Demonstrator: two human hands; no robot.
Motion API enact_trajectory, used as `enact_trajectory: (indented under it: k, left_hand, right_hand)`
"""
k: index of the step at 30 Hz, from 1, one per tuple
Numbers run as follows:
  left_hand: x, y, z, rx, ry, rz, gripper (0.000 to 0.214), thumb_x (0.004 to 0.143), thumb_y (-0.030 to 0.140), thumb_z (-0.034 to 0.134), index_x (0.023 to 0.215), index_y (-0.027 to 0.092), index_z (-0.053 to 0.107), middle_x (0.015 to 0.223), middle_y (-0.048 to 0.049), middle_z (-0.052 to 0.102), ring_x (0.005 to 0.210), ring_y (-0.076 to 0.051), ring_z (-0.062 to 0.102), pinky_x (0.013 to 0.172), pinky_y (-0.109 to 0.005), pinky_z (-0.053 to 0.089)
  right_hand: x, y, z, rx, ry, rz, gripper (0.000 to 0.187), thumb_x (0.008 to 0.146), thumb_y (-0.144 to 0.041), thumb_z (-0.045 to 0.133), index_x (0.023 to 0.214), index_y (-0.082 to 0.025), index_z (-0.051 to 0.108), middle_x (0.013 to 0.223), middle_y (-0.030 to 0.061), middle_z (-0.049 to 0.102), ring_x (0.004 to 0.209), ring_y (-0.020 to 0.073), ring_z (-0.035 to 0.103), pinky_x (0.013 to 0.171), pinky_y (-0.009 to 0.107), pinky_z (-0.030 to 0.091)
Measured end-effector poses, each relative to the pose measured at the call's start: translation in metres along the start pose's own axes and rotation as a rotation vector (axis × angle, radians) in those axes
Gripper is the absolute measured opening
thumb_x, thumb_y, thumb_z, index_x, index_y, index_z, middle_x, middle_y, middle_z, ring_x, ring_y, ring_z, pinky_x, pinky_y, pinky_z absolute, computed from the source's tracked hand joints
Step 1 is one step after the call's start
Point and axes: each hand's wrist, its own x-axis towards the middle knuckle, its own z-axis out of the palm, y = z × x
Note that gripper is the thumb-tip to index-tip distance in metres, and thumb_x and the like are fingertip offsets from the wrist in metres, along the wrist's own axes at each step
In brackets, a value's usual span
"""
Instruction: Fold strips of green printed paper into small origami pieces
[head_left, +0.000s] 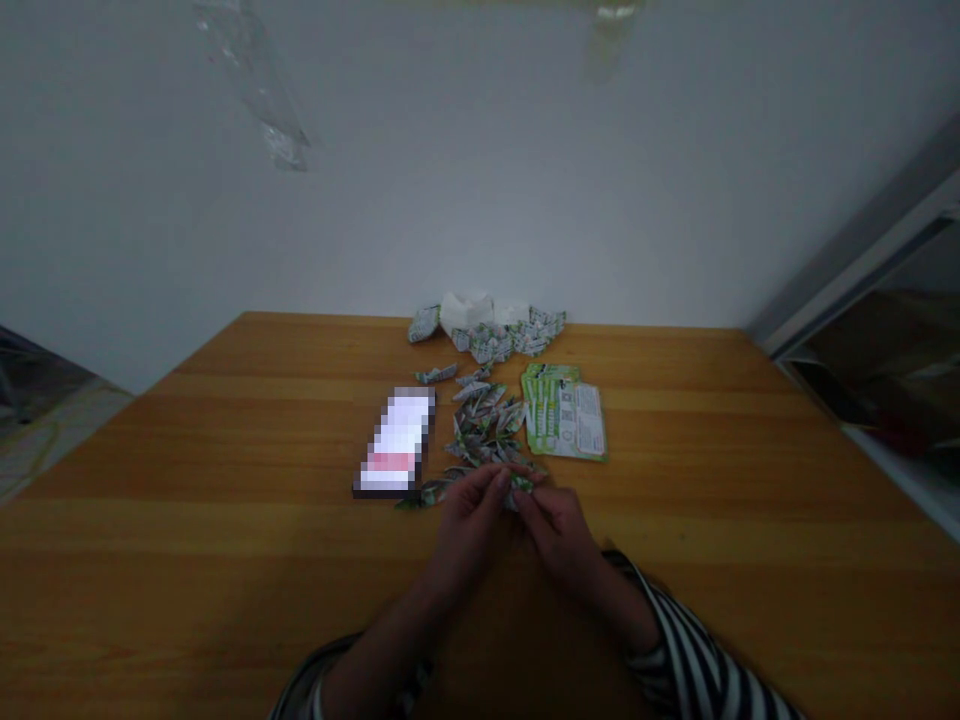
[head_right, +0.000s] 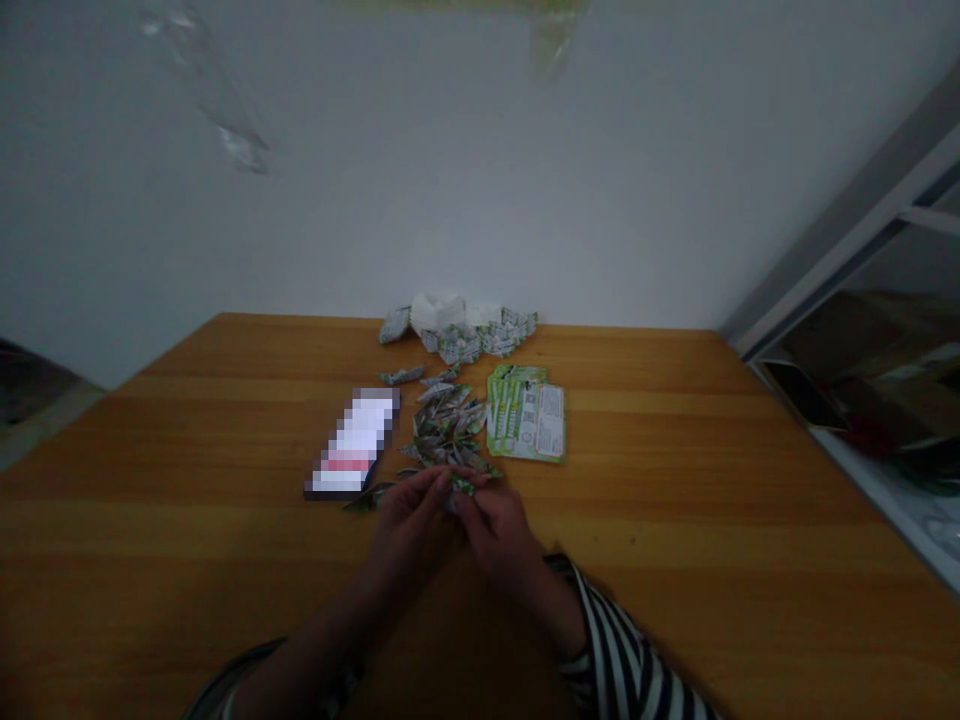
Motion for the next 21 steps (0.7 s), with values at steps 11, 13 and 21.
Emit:
enact_trajectory:
  k: [11, 13, 21]
  left_hand:
    - [-0.002, -0.002, -0.008, 0.408, 0.089, 0.113, 0.026, 0.087, 0.036, 0.056, 0.074, 0.017, 0.067, 0.069, -0.0022, 0.068, 0.068, -0.019, 0.060, 0.064, -0.025, 0.044]
    - [-0.004, 0.000, -0.011, 0.533, 0.082, 0.176, 0.025, 0.089, 0.033, 0.053, 0.076, 0.018, 0.067, 0.068, -0.0016, 0.067, 0.064, -0.018, 0.059, 0.061, -0.024, 0.041]
    - [-0.006, 0.006, -0.005, 1.098, -0.035, 0.172, 0.027, 0.097, 0.030, 0.037, 0.089, 0.020, 0.061, 0.069, -0.0040, 0.067, 0.059, -0.019, 0.061, 0.053, -0.026, 0.033]
  right_hand:
    - [-0.001, 0.000, -0.006, -0.244, -0.094, -0.115, 0.027, 0.092, -0.030, 0.052, 0.068, -0.021, 0.059, 0.061, 0.0005, 0.059, 0.056, 0.0154, 0.053, 0.054, 0.027, 0.035]
    - [-0.002, -0.004, -0.011, -0.289, -0.078, -0.117, 0.018, 0.089, -0.032, 0.057, 0.076, -0.021, 0.064, 0.066, 0.0017, 0.063, 0.059, 0.0164, 0.056, 0.056, 0.028, 0.038]
    - [0.004, -0.006, -0.012, 0.077, 0.060, 0.050, 0.018, 0.086, -0.030, 0.062, 0.096, -0.020, 0.073, 0.087, 0.0056, 0.072, 0.069, 0.0167, 0.065, 0.057, 0.026, 0.051]
